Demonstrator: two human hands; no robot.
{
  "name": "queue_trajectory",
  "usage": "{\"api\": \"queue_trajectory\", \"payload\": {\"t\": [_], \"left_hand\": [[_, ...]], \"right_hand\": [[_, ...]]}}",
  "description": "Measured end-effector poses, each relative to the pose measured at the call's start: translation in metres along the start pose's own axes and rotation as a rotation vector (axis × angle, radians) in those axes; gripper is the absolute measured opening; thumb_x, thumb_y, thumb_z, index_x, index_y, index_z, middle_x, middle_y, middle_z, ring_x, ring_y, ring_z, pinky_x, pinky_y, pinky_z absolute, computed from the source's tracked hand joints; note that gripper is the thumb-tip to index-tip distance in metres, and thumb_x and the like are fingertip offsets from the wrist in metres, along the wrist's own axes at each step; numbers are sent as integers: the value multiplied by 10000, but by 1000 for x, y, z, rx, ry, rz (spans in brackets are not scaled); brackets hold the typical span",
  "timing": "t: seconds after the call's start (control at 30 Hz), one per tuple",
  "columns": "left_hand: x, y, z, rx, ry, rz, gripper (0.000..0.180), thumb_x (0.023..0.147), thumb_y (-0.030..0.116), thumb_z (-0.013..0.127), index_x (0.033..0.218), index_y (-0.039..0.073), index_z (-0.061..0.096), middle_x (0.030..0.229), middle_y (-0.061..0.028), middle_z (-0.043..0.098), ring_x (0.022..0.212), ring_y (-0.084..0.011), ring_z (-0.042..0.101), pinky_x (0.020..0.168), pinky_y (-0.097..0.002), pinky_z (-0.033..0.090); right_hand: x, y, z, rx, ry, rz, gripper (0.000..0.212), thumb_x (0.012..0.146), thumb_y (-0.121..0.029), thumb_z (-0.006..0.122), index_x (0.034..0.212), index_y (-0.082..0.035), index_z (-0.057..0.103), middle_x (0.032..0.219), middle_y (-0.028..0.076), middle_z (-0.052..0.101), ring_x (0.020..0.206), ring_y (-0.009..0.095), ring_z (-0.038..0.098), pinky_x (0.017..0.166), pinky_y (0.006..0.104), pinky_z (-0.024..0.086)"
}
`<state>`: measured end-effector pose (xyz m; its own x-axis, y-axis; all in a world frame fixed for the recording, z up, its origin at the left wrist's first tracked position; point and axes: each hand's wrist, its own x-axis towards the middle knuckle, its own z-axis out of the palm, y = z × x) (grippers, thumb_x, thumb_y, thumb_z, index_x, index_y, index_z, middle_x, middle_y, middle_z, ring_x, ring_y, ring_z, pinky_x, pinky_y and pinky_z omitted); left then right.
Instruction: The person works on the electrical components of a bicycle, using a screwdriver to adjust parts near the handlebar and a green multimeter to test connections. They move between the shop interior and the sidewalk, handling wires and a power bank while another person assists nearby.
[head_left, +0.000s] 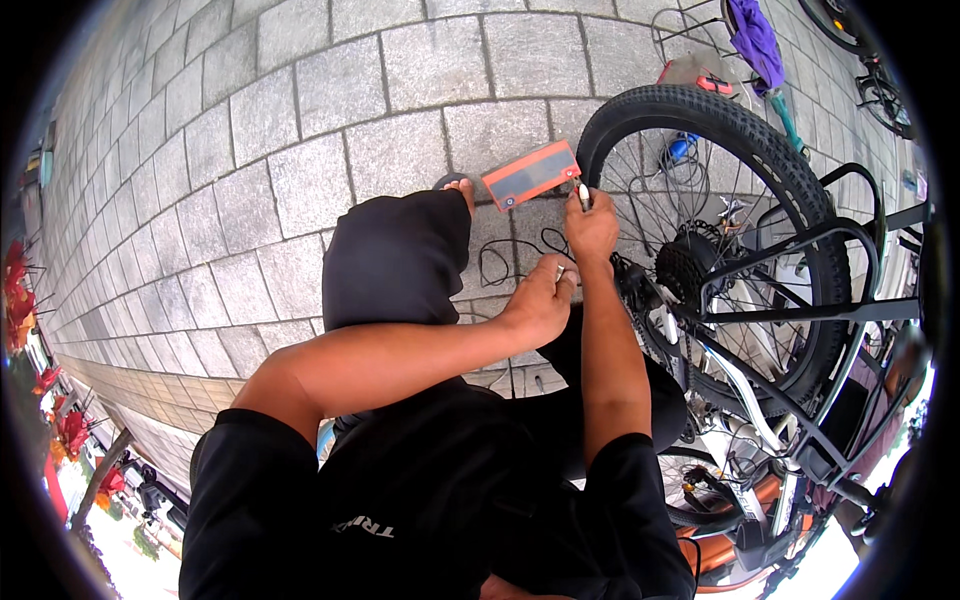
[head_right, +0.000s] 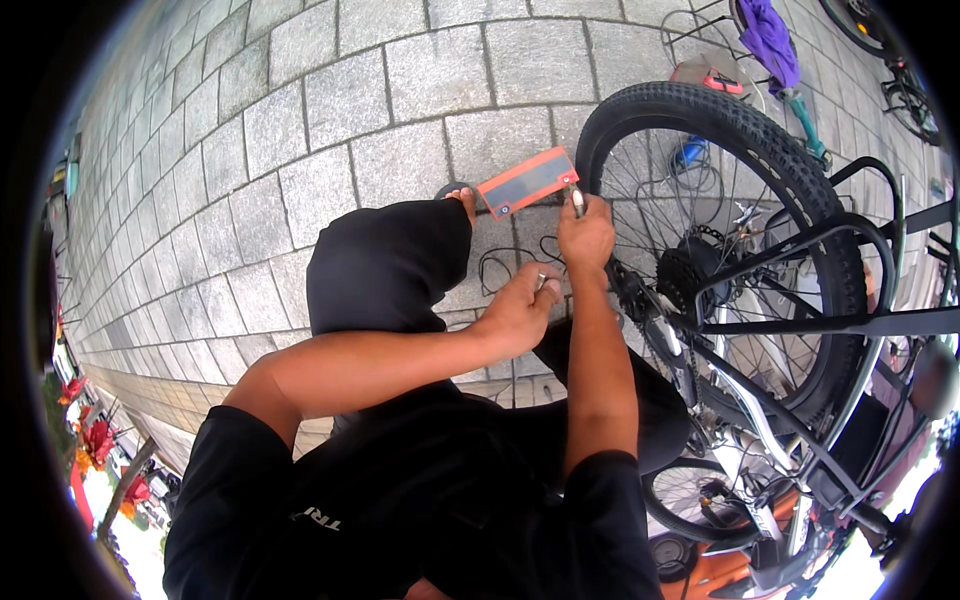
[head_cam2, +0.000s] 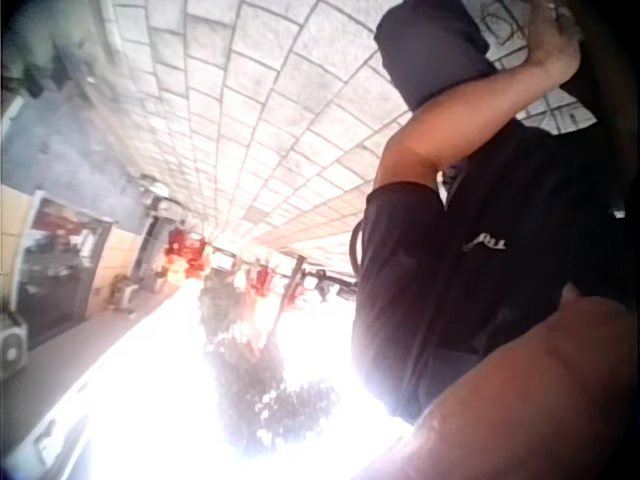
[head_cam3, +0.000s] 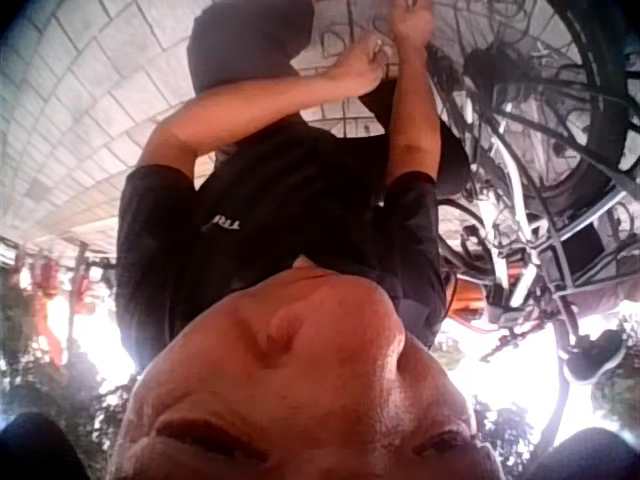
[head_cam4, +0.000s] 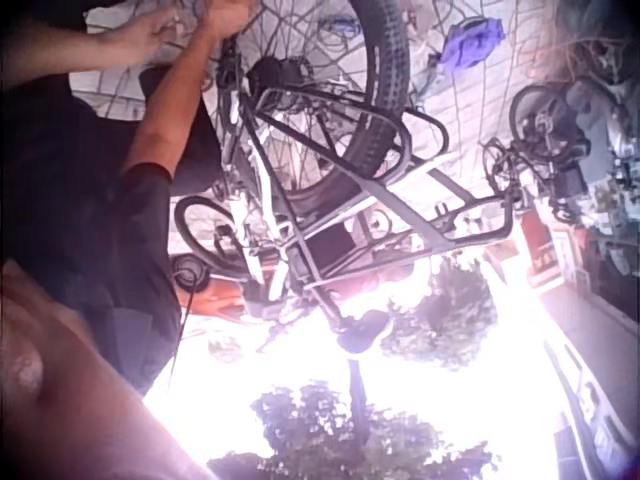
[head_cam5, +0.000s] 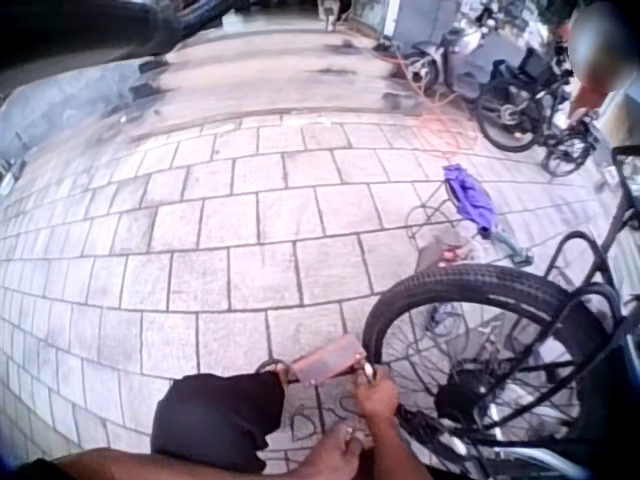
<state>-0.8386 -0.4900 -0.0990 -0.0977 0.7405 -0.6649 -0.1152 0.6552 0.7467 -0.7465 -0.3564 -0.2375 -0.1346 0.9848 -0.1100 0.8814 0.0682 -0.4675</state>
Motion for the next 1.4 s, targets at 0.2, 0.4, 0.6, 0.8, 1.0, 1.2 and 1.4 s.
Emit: {"api": "queue_trajectory", "payload": {"t": [0.2,0.4,0.6,0.8,1.0,1.2,1.4], "left_hand": [[0,4,-1,30,-44,-45,270,1089,205,480,1255,-2,530,1010,-140,678,890,-213,631,830,-363,511],[1,6,0,13,-69,-60,271,1091,209,479,1249,-5,527,996,-142,671,879,-215,629,822,-363,508],[2,-1,5,29,-52,-25,264,1091,210,481,1235,-8,522,965,-143,664,872,-214,628,816,-366,506],[3,-3,9,26,-42,10,240,1091,204,477,1202,-3,524,909,-157,654,845,-239,630,795,-390,503],[-4,10,5,-20,-76,-1,234,1082,202,484,1183,-4,528,902,-177,651,833,-280,638,786,-416,500],[-8,21,0,-16,-100,-23,208,1081,187,445,1132,-1,517,930,-160,714,911,-317,702,839,-438,519],[-10,25,-2,8,-119,-34,197,1077,178,430,1113,5,515,967,-154,745,984,-324,726,876,-450,527]], "right_hand": [[13,-4,-4,-38,-53,-97,320,907,-310,701,1071,-38,665,1086,213,686,976,438,669,866,533,527],[20,-6,-11,-115,-131,-107,310,906,-306,695,1058,-38,665,1114,222,682,989,451,670,864,542,532],[25,-15,-21,-169,-216,-103,320,893,-294,705,1041,-13,663,1104,245,689,991,457,679,863,545,538],[38,-8,-19,-174,-218,-159,337,859,-291,732,984,17,676,1004,275,703,936,473,690,841,542,545],[54,-17,-26,-175,-290,-224,353,857,-306,741,978,21,684,977,276,710,930,456,696,837,530,540],[55,-29,-29,-201,-318,-144,377,853,-316,759,1002,24,689,994,286,713,955,453,693,862,525,536],[48,-13,-18,-208,-253,-193,424,850,-322,764,1048,38,663,1110,290,686,1022,459,677,902,529,535]]}}
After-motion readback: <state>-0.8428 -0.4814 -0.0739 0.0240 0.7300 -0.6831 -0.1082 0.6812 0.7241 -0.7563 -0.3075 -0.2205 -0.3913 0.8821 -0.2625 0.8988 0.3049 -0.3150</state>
